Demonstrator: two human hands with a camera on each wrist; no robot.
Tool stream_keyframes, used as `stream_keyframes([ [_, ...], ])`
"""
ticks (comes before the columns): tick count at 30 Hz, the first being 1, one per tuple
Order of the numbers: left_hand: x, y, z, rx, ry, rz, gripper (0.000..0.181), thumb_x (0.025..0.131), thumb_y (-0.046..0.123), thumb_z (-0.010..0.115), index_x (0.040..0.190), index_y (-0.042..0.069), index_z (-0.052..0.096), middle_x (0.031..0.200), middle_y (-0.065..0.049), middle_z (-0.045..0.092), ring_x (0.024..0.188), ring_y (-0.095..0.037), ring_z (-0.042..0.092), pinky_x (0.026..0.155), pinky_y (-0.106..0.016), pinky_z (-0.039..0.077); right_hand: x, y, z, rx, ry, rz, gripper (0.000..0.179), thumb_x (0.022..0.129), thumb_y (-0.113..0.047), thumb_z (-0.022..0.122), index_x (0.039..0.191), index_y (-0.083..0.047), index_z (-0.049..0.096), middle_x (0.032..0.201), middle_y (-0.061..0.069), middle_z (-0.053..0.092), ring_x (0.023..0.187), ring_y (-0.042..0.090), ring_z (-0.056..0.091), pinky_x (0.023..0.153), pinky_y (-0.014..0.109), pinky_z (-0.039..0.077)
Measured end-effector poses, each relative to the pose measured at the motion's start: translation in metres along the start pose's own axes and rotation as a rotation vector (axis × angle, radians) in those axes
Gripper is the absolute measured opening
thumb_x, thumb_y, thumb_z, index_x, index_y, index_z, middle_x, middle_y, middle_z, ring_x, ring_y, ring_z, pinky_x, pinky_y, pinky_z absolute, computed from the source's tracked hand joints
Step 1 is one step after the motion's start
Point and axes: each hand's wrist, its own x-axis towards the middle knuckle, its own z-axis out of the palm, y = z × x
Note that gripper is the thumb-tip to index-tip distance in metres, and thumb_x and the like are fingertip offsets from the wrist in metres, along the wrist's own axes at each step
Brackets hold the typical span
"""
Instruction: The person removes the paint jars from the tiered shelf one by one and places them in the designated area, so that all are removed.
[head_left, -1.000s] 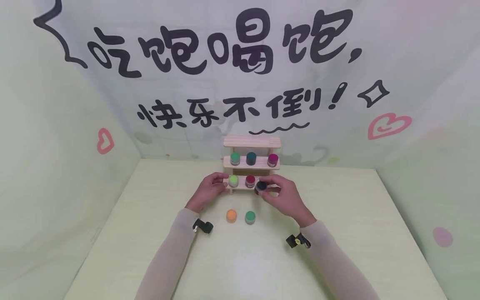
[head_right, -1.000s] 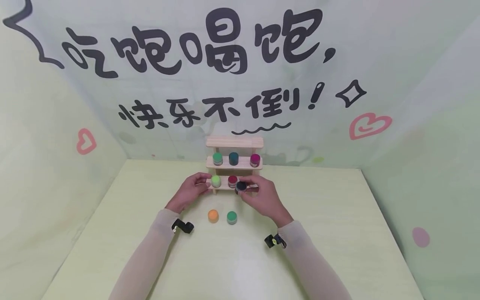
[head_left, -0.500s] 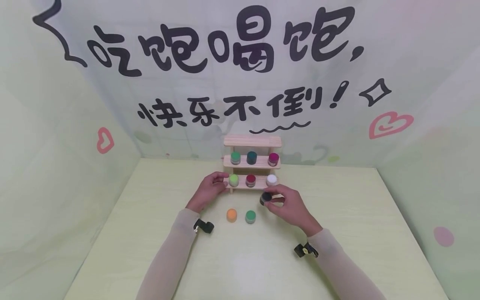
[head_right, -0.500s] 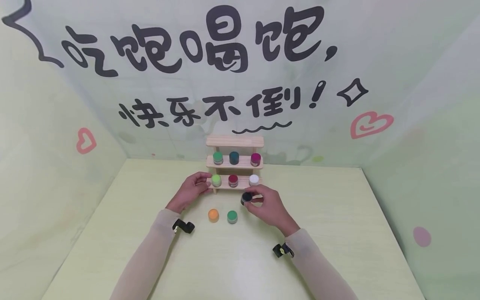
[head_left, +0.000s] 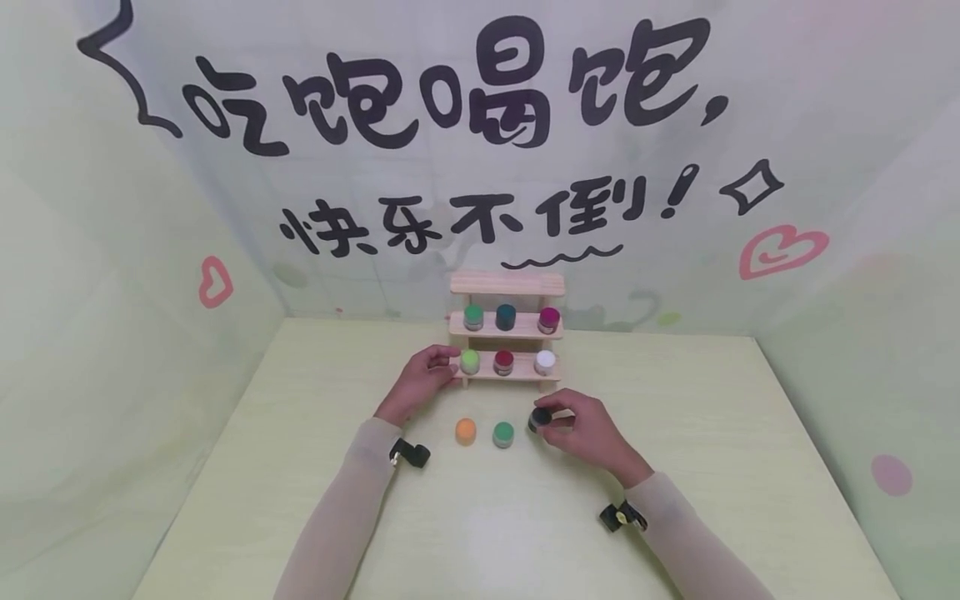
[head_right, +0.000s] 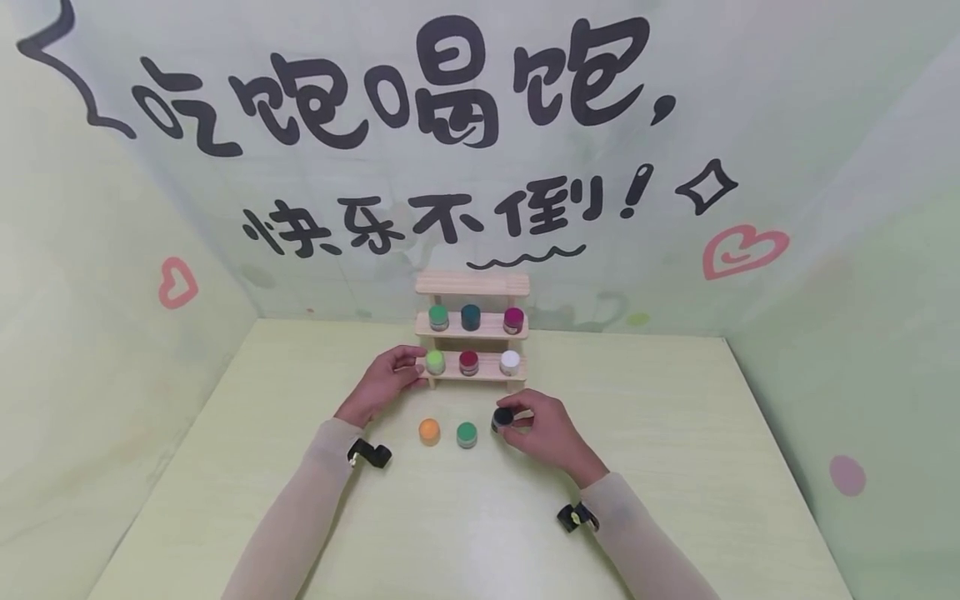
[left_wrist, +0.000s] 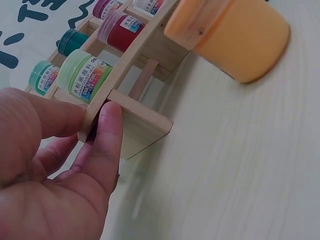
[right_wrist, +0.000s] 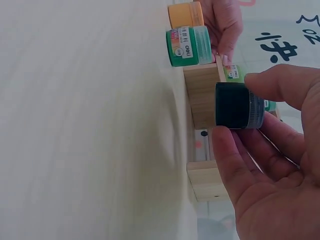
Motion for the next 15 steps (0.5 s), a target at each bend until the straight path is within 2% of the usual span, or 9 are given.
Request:
stream_keyframes([
  [7, 0.002, -0.003, 0.003, -0.009, 0.006, -0.003, 0.035, 0.101, 0.003, 0.065, 0.135, 0.008, 0.064, 0.125, -0.015, 0.06, 0.11, -0.022, 0.069, 0.096, -0.03, 0.065, -0.006, 0.007, 0.003, -0.037, -0.035, 0.049, 0.037, 0.085, -0.003, 0.084, 0.12, -0.006, 0.073, 0.116, 0.009, 0.074, 0.109, 0.028, 0.071, 0.092, 0.032, 0.067],
  [15, 0.0, 0.0, 0.003, 0.002, 0.016, 0.008, 0.036, 0.1, 0.003, 0.065, 0.135, 0.008, 0.064, 0.126, -0.016, 0.062, 0.11, -0.023, 0.068, 0.096, -0.031, 0.065, -0.009, 0.013, 0.008, -0.057, -0.057, 0.052, 0.035, 0.085, -0.003, 0.085, 0.118, -0.008, 0.073, 0.115, 0.008, 0.074, 0.107, 0.025, 0.071, 0.09, 0.028, 0.067],
])
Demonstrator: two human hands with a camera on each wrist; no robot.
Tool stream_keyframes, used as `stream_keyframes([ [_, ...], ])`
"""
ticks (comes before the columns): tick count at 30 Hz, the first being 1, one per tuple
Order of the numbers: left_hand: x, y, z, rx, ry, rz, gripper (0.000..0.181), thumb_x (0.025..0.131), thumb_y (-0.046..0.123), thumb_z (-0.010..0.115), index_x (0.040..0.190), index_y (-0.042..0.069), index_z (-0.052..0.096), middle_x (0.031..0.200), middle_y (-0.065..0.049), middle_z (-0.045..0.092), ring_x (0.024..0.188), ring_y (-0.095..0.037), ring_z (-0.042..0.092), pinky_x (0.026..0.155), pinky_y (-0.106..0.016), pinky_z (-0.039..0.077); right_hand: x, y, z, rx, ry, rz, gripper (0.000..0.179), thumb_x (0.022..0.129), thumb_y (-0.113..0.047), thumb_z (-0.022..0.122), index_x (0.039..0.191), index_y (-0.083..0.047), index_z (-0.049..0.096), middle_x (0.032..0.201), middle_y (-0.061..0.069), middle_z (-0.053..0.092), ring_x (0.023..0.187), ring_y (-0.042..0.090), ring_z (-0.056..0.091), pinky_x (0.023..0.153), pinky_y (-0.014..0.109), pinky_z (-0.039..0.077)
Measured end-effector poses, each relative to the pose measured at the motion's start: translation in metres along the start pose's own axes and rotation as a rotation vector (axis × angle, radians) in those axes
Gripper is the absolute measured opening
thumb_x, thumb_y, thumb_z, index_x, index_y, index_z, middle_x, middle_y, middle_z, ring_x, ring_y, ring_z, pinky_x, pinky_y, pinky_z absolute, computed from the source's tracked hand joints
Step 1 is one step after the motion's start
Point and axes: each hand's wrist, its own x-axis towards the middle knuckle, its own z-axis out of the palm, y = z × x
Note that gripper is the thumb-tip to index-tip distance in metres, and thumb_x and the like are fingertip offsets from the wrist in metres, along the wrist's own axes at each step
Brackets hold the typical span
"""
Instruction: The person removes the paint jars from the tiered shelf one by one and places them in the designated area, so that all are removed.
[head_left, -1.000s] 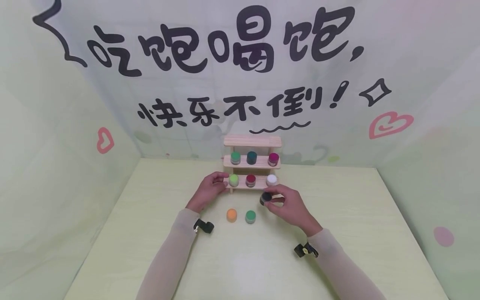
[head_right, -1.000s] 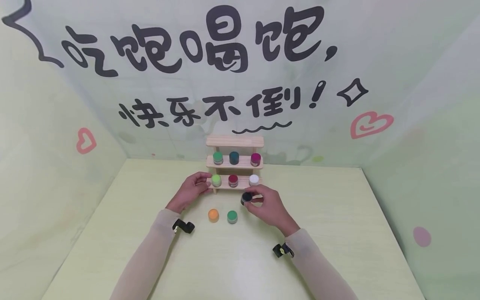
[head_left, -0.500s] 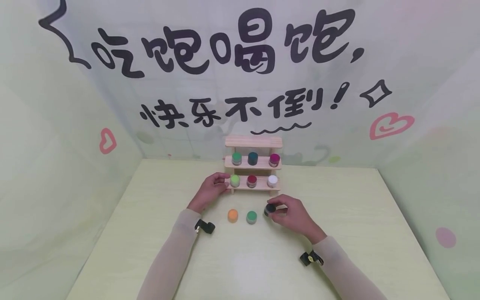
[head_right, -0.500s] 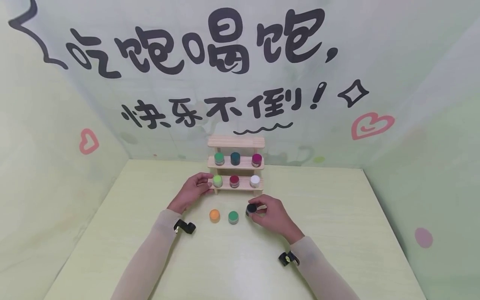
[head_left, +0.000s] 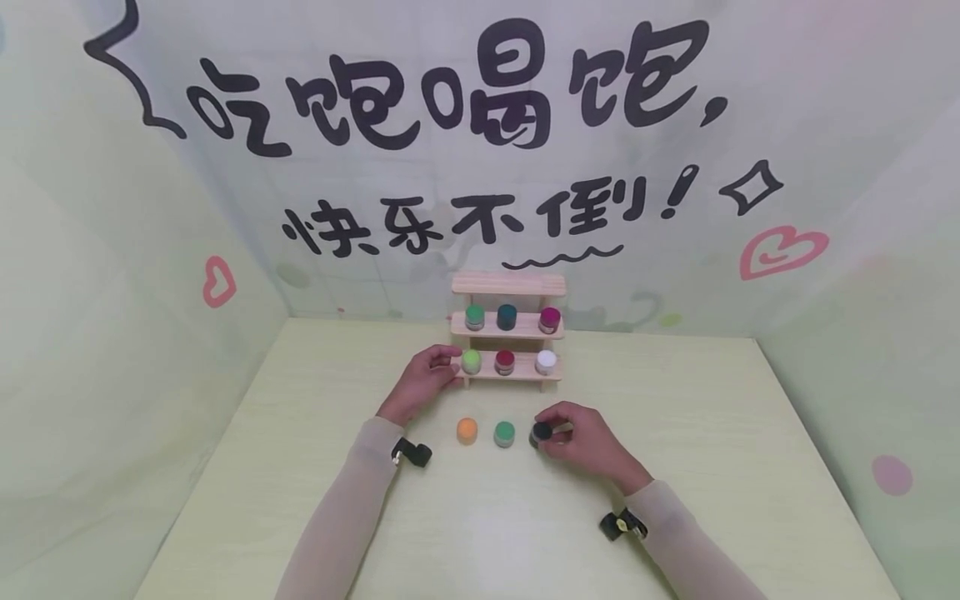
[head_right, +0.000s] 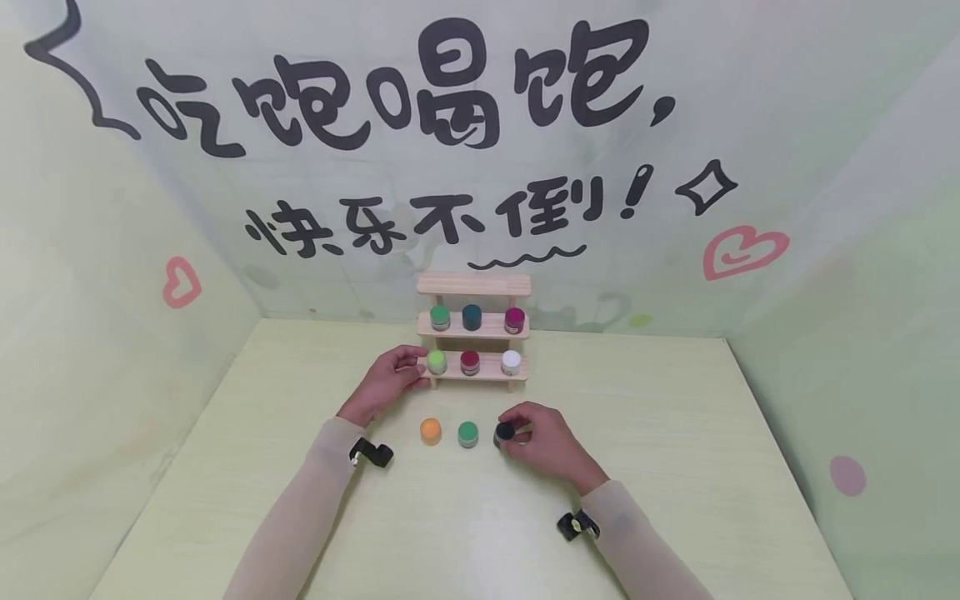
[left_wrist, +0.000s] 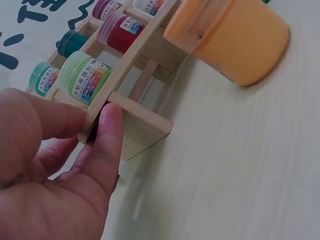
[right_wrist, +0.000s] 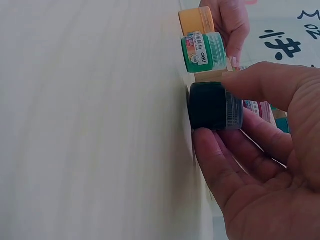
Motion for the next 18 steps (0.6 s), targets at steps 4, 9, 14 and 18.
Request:
stream_keyframes([
  [4, -0.0004, 0.0015, 0.0006, -0.001, 0.008, -0.007, 0.035, 0.1, 0.002, 0.065, 0.135, 0.008, 0.064, 0.124, -0.015, 0.061, 0.109, -0.022, 0.068, 0.095, -0.03, 0.066, -0.0002, 0.0002, -0.0002, -0.01, -0.007, 0.005, 0.036, 0.085, -0.004, 0.085, 0.118, -0.009, 0.073, 0.115, 0.007, 0.074, 0.106, 0.023, 0.071, 0.09, 0.029, 0.066],
  [9, 0.0001, 0.0018, 0.0005, -0.005, 0.007, -0.013, 0.036, 0.101, 0.001, 0.065, 0.136, 0.008, 0.064, 0.125, -0.015, 0.061, 0.108, -0.021, 0.069, 0.096, -0.031, 0.065, -0.0005, -0.0008, -0.0007, -0.008, -0.011, 0.02, 0.037, 0.085, -0.006, 0.086, 0.12, -0.009, 0.073, 0.118, 0.007, 0.074, 0.104, 0.022, 0.074, 0.091, 0.028, 0.066],
  [14, 0.0, 0.001, -0.0008, -0.012, -0.007, -0.004, 0.036, 0.101, 0.002, 0.065, 0.137, 0.008, 0.063, 0.127, -0.017, 0.061, 0.111, -0.022, 0.069, 0.097, -0.031, 0.065, 0.0009, -0.0021, -0.0012, -0.018, -0.017, 0.039, 0.041, 0.084, -0.01, 0.087, 0.123, -0.008, 0.072, 0.119, 0.006, 0.074, 0.106, 0.022, 0.074, 0.092, 0.028, 0.066],
  [18, -0.0002, 0.0007, -0.0013, -0.017, -0.006, -0.006, 0.037, 0.101, 0.001, 0.064, 0.137, 0.008, 0.063, 0.127, -0.016, 0.061, 0.11, -0.022, 0.069, 0.096, -0.031, 0.065, 0.0025, -0.003, -0.003, -0.015, -0.002, 0.066, 0.042, 0.086, -0.015, 0.087, 0.125, -0.008, 0.072, 0.116, 0.005, 0.074, 0.108, 0.023, 0.073, 0.093, 0.03, 0.066],
])
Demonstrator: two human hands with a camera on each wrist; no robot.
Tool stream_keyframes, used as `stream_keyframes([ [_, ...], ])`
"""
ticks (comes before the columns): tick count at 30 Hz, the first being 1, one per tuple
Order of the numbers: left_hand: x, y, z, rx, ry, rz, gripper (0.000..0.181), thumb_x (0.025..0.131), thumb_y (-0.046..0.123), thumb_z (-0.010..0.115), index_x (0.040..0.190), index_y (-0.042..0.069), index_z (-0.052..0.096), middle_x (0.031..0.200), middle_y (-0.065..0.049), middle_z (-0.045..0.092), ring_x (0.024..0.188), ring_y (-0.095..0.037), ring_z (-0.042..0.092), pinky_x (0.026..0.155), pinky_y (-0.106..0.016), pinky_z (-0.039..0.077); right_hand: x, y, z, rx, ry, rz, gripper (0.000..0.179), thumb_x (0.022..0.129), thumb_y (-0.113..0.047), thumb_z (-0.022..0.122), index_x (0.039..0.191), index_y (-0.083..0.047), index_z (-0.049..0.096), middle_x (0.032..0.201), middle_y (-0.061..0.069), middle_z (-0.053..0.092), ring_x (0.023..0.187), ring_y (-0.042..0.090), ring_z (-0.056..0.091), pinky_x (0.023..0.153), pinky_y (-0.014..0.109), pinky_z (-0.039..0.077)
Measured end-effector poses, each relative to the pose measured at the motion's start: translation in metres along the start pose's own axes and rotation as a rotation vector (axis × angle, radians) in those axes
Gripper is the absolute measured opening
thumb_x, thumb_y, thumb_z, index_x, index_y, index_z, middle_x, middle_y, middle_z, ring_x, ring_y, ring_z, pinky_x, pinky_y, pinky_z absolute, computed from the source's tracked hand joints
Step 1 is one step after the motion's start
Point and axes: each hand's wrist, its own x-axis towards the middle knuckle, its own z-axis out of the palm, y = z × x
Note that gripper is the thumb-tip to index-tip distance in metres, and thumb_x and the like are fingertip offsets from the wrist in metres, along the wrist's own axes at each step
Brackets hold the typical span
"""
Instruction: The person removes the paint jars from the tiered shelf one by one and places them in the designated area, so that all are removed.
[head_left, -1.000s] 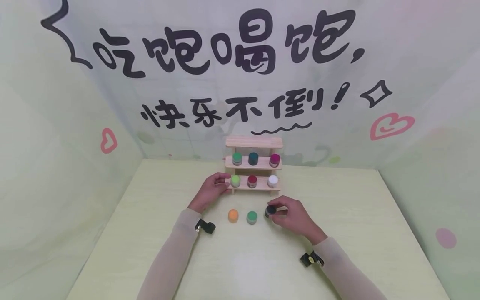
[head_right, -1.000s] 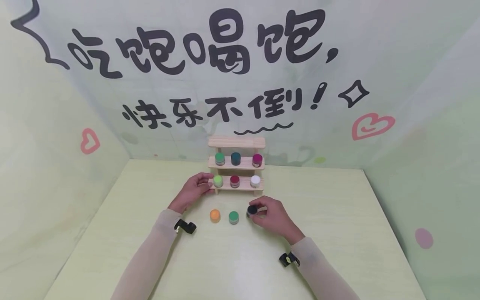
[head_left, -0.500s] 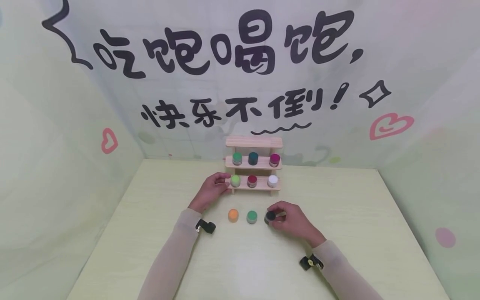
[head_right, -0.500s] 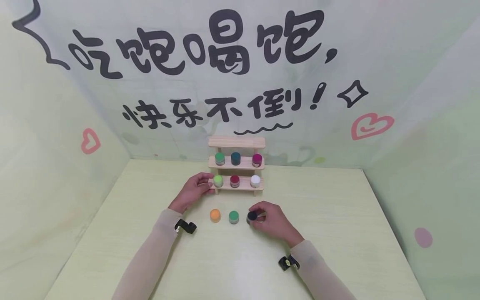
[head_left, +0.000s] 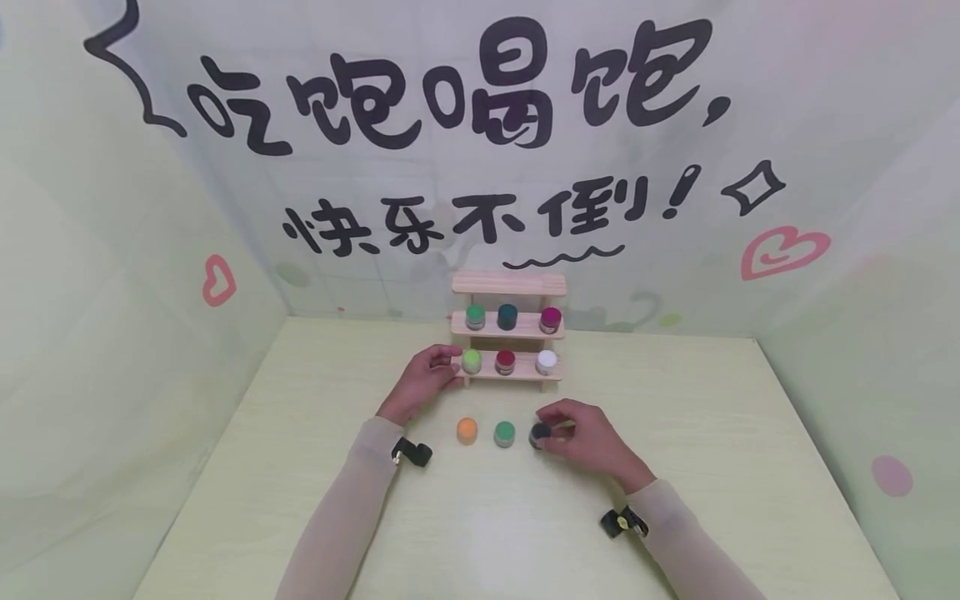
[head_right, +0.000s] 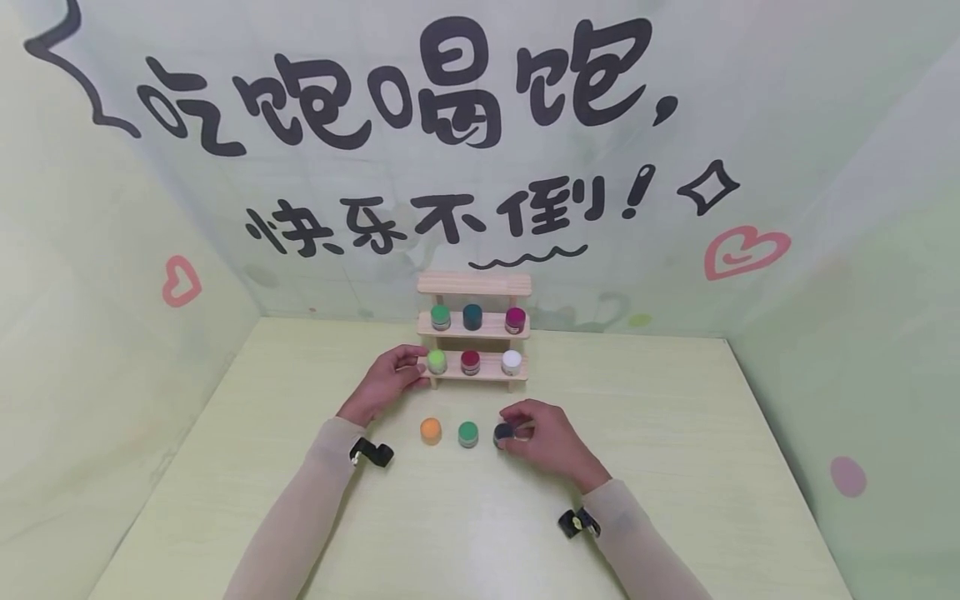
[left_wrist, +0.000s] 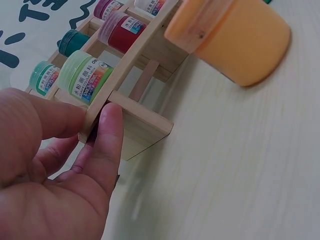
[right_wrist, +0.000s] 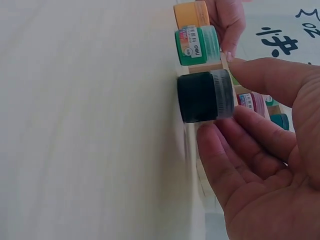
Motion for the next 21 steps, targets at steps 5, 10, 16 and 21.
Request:
stream_keyframes([
  [5, 0.001, 0.001, 0.002, 0.004, 0.005, -0.004, 0.035, 0.102, 0.001, 0.063, 0.137, 0.006, 0.063, 0.124, -0.015, 0.061, 0.106, -0.02, 0.069, 0.094, -0.03, 0.066, 0.001, -0.005, -0.005, 0.029, 0.033, 0.039, 0.039, 0.09, -0.018, 0.085, 0.126, -0.008, 0.073, 0.12, 0.007, 0.074, 0.109, 0.024, 0.073, 0.094, 0.032, 0.066],
  [10, 0.0, 0.002, 0.002, 0.003, 0.011, -0.013, 0.034, 0.102, 0.001, 0.063, 0.136, 0.006, 0.063, 0.123, -0.014, 0.062, 0.105, -0.019, 0.069, 0.095, -0.031, 0.066, 0.003, -0.011, -0.011, 0.032, 0.054, 0.029, 0.037, 0.092, -0.017, 0.081, 0.126, -0.006, 0.072, 0.121, 0.009, 0.074, 0.109, 0.023, 0.072, 0.096, 0.034, 0.066],
  [16, 0.0, 0.002, 0.002, 0.0, 0.01, -0.007, 0.034, 0.102, 0.002, 0.064, 0.137, 0.007, 0.063, 0.121, -0.012, 0.06, 0.107, -0.019, 0.066, 0.096, -0.031, 0.065, 0.006, -0.014, -0.016, 0.037, 0.073, 0.022, 0.037, 0.092, -0.014, 0.081, 0.127, -0.004, 0.071, 0.121, 0.013, 0.074, 0.107, 0.023, 0.073, 0.096, 0.032, 0.065],
  [21, 0.001, 0.001, 0.002, -0.002, 0.011, -0.007, 0.034, 0.102, 0.002, 0.064, 0.136, 0.007, 0.064, 0.116, -0.011, 0.059, 0.105, -0.019, 0.066, 0.096, -0.031, 0.065, 0.008, -0.018, -0.021, 0.043, 0.084, -0.002, 0.039, 0.093, -0.016, 0.081, 0.127, -0.001, 0.07, 0.124, 0.016, 0.073, 0.107, 0.027, 0.073, 0.095, 0.034, 0.066],
])
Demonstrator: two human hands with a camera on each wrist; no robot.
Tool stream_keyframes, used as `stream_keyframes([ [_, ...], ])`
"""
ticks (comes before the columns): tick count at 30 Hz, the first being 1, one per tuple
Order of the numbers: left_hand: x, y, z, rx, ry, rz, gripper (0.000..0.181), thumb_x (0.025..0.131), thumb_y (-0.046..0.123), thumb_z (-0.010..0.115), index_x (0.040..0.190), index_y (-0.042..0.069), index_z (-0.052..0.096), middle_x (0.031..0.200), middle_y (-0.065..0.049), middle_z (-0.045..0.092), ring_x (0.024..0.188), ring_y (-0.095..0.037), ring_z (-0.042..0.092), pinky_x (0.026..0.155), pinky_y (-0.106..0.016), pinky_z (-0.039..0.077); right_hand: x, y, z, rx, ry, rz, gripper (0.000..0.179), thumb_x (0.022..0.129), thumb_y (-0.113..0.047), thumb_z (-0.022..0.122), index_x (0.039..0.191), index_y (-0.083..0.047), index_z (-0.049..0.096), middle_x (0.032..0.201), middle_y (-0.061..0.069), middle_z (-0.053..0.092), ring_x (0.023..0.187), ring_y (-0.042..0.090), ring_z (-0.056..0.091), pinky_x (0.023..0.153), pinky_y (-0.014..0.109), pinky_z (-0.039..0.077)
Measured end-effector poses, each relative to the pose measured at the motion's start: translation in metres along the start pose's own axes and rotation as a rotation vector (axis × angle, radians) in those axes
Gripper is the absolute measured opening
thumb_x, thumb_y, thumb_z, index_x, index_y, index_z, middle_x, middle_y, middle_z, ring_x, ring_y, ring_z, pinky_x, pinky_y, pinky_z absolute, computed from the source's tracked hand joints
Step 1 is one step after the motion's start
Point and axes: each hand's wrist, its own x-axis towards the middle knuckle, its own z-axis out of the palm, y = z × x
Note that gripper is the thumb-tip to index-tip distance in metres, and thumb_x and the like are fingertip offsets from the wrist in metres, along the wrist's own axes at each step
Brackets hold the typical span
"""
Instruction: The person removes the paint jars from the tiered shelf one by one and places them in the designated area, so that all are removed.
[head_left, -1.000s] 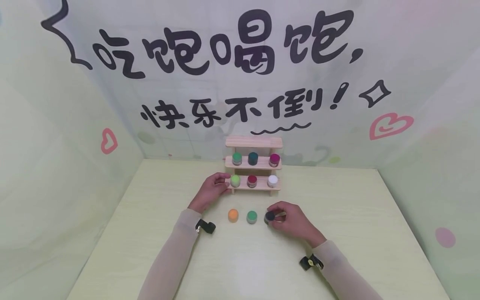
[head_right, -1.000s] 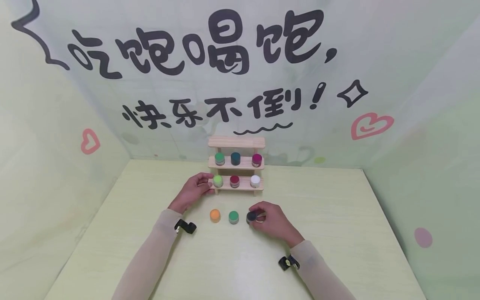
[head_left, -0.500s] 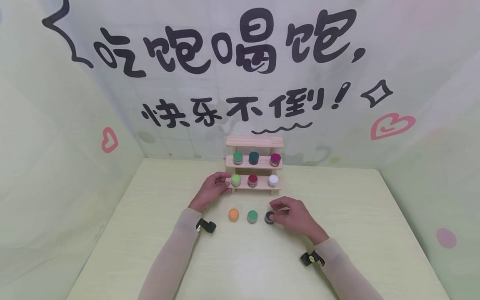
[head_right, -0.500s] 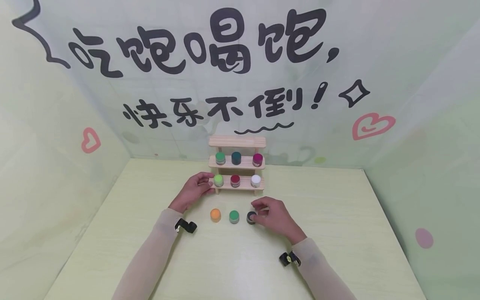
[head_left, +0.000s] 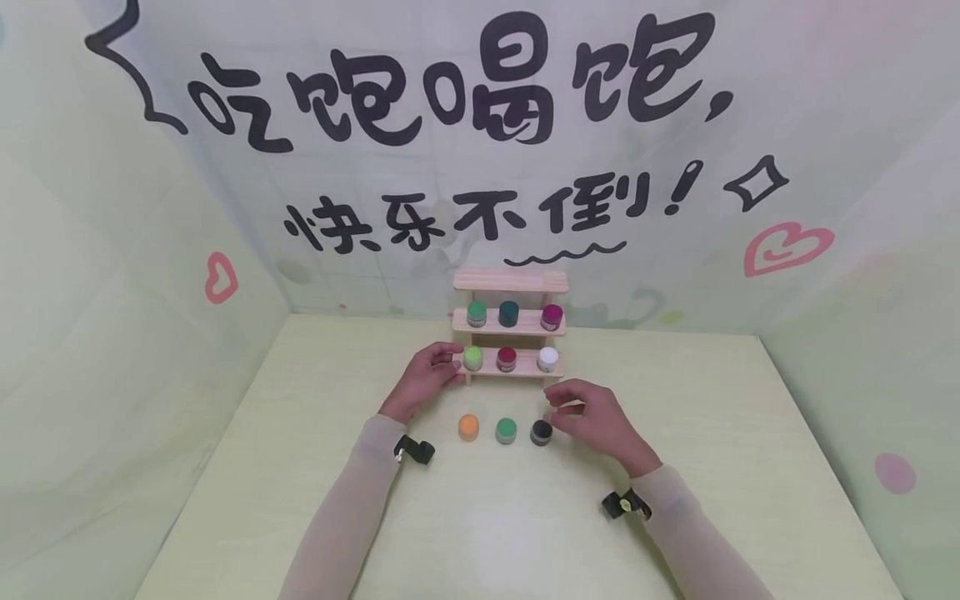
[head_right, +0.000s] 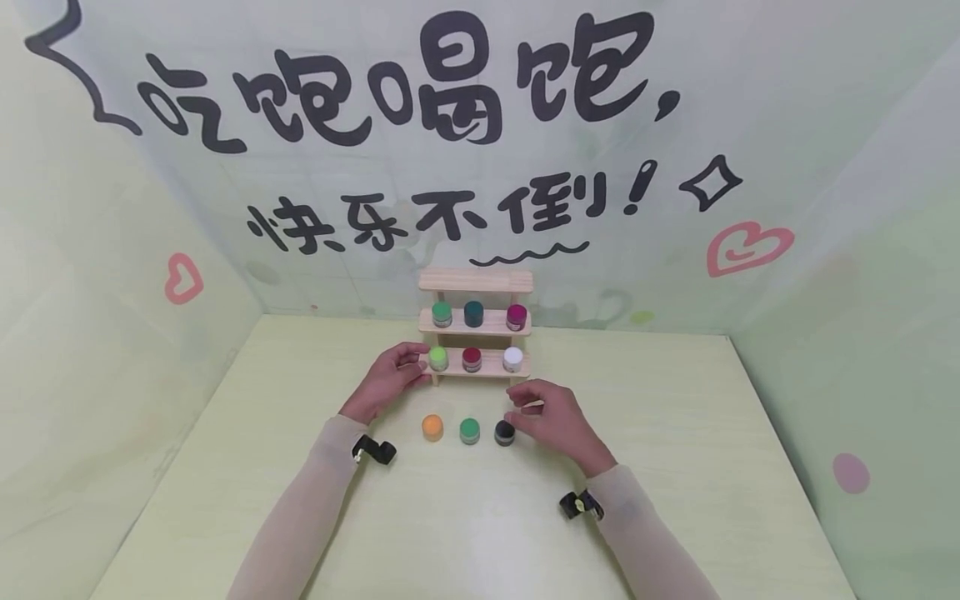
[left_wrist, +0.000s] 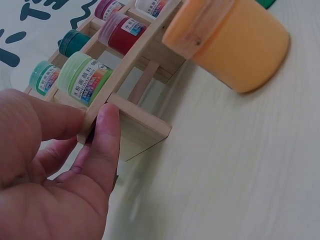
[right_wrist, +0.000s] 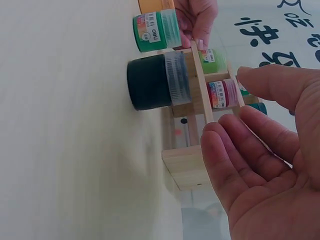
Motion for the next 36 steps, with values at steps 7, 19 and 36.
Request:
stream_keyframes([
  [7, 0.0, 0.003, 0.0, 0.008, 0.006, -0.01, 0.035, 0.102, 0.004, 0.064, 0.137, 0.008, 0.063, 0.119, -0.012, 0.06, 0.105, -0.02, 0.067, 0.096, -0.03, 0.065, 0.007, -0.006, -0.008, 0.002, 0.067, -0.052, 0.036, 0.094, -0.015, 0.081, 0.125, -0.001, 0.071, 0.12, 0.019, 0.074, 0.103, 0.026, 0.075, 0.092, 0.03, 0.066],
  [19, 0.005, -0.001, 0.001, -0.014, 0.006, 0.001, 0.034, 0.102, 0.003, 0.065, 0.136, 0.007, 0.064, 0.114, -0.011, 0.059, 0.101, -0.019, 0.067, 0.095, -0.03, 0.066, 0.028, -0.017, -0.024, 0.025, 0.25, -0.084, 0.03, 0.095, -0.015, 0.079, 0.122, -0.005, 0.072, 0.112, 0.015, 0.076, 0.101, 0.029, 0.074, 0.084, 0.014, 0.062],
  [36, 0.002, -0.001, 0.0, -0.018, 0.017, -0.015, 0.035, 0.102, 0.003, 0.064, 0.137, 0.008, 0.064, 0.116, -0.013, 0.063, 0.1, -0.019, 0.07, 0.093, -0.03, 0.066, 0.061, -0.028, -0.036, 0.021, 0.392, -0.117, 0.026, 0.095, -0.016, 0.078, 0.118, -0.005, 0.073, 0.112, 0.014, 0.077, 0.097, 0.009, 0.069, 0.078, 0.007, 0.058],
])
